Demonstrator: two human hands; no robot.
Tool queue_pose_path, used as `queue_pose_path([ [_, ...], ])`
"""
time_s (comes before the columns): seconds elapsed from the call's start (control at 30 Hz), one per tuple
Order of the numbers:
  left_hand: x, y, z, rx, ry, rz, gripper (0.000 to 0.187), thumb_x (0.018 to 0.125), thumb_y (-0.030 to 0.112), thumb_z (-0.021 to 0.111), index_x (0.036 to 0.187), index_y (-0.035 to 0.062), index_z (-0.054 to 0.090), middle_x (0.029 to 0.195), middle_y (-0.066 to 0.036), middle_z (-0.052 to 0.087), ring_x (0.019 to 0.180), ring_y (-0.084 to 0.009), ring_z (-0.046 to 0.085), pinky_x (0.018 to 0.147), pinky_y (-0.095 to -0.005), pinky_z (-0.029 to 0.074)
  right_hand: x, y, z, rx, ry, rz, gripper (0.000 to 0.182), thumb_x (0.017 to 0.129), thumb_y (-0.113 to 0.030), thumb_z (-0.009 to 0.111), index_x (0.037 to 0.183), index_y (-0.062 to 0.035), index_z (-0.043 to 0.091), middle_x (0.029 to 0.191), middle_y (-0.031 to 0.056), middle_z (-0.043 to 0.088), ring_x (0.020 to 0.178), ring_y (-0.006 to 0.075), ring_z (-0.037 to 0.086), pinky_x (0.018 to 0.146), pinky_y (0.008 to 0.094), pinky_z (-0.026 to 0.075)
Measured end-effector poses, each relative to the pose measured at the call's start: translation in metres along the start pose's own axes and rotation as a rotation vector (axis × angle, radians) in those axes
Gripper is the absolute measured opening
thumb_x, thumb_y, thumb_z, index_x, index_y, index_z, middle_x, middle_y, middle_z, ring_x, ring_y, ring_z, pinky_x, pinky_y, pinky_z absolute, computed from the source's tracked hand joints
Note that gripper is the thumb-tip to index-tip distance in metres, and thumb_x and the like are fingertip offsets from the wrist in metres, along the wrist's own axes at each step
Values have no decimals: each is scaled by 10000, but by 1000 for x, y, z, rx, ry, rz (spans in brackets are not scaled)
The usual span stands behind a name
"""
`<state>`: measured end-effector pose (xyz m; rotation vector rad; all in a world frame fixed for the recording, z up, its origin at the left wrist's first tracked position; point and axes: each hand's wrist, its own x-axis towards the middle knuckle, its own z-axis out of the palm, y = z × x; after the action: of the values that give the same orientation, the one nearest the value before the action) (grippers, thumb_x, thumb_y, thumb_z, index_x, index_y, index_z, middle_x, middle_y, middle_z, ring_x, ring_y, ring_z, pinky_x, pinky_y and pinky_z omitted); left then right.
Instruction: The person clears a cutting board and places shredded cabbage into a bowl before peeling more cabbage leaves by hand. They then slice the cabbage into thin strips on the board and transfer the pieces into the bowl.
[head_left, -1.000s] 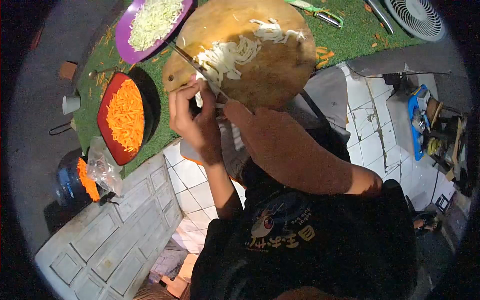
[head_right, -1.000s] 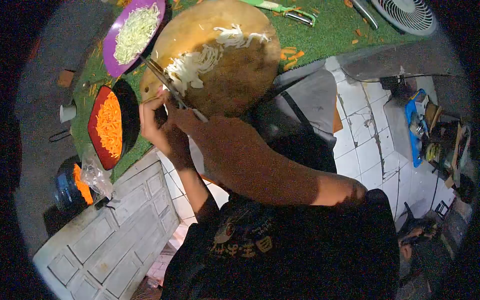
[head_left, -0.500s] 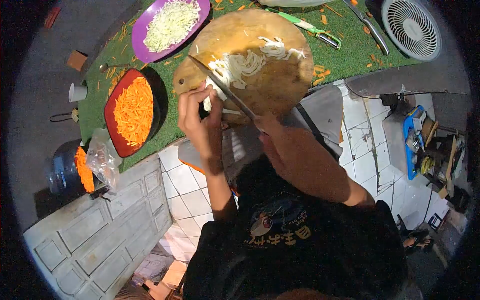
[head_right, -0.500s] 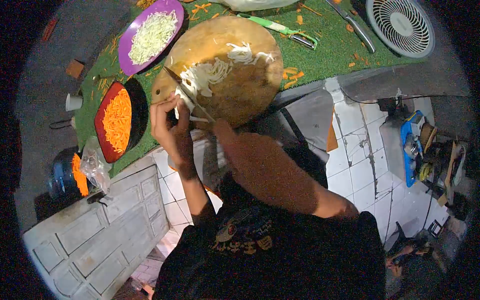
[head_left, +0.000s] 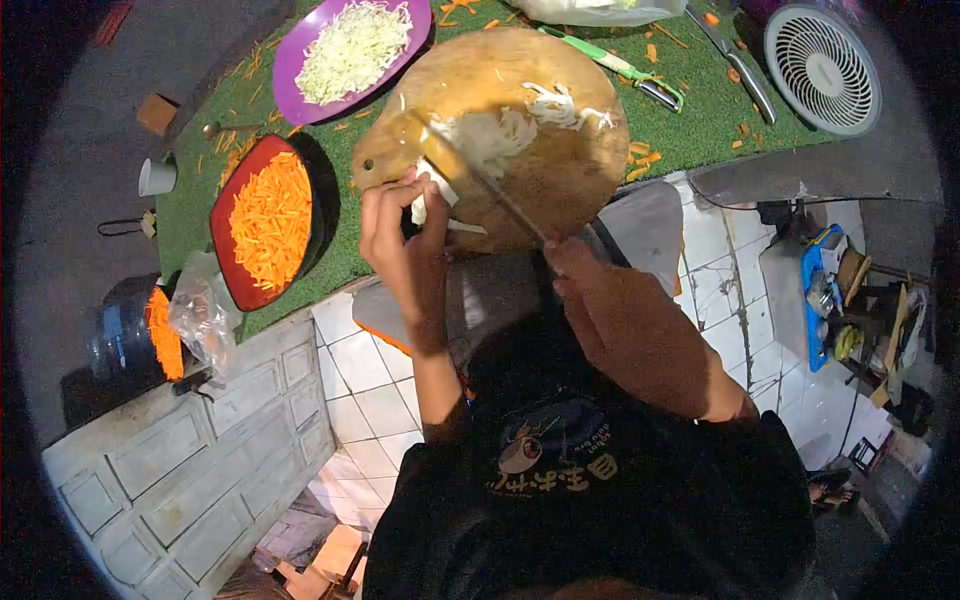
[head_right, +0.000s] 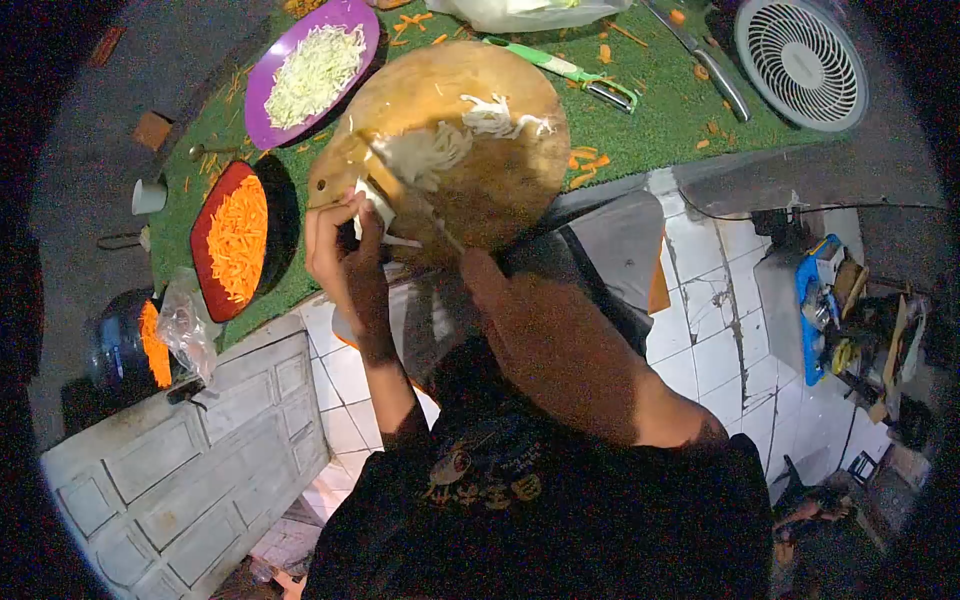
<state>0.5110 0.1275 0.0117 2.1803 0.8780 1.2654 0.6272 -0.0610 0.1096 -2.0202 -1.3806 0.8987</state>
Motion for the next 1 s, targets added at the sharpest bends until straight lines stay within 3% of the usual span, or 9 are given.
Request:
queue_pose_path([
  [0.07,0,-3,2,10,36,17,149,783,-42,756,885,17,664,931,-136,686,868,-257,672,783,-342,525,2,-1,3,39,60,16,286,961,-23,540,1239,-12,477,923,297,633,835,493,634,660,553,480],
  [0.17,-1,-4,3,4,41,3,144,781,-36,762,876,17,667,925,-133,686,864,-255,673,776,-342,526,3,3,16,134,122,-58,286,963,-13,536,1240,7,469,970,286,618,850,486,635,659,534,488],
  [0.23,-1,-4,3,3,41,0,144,782,-34,762,878,18,668,920,-132,686,863,-256,674,774,-341,526,5,7,28,136,309,-301,294,964,-11,535,1247,22,461,986,271,609,858,479,637,666,515,494],
  [0.97,-1,-9,2,-64,25,-2,165,755,-56,744,875,22,662,899,-110,687,844,-232,677,760,-324,528,15,3,34,88,111,-159,322,937,19,565,1250,40,493,933,259,608,843,471,637,687,496,497],
  [1.0,-3,-7,1,-99,7,-150,177,746,-36,743,885,42,667,893,-94,679,829,-237,673,754,-330,530,17,3,35,89,149,-197,320,939,18,564,1249,43,489,924,263,609,837,476,635,685,496,492],
])
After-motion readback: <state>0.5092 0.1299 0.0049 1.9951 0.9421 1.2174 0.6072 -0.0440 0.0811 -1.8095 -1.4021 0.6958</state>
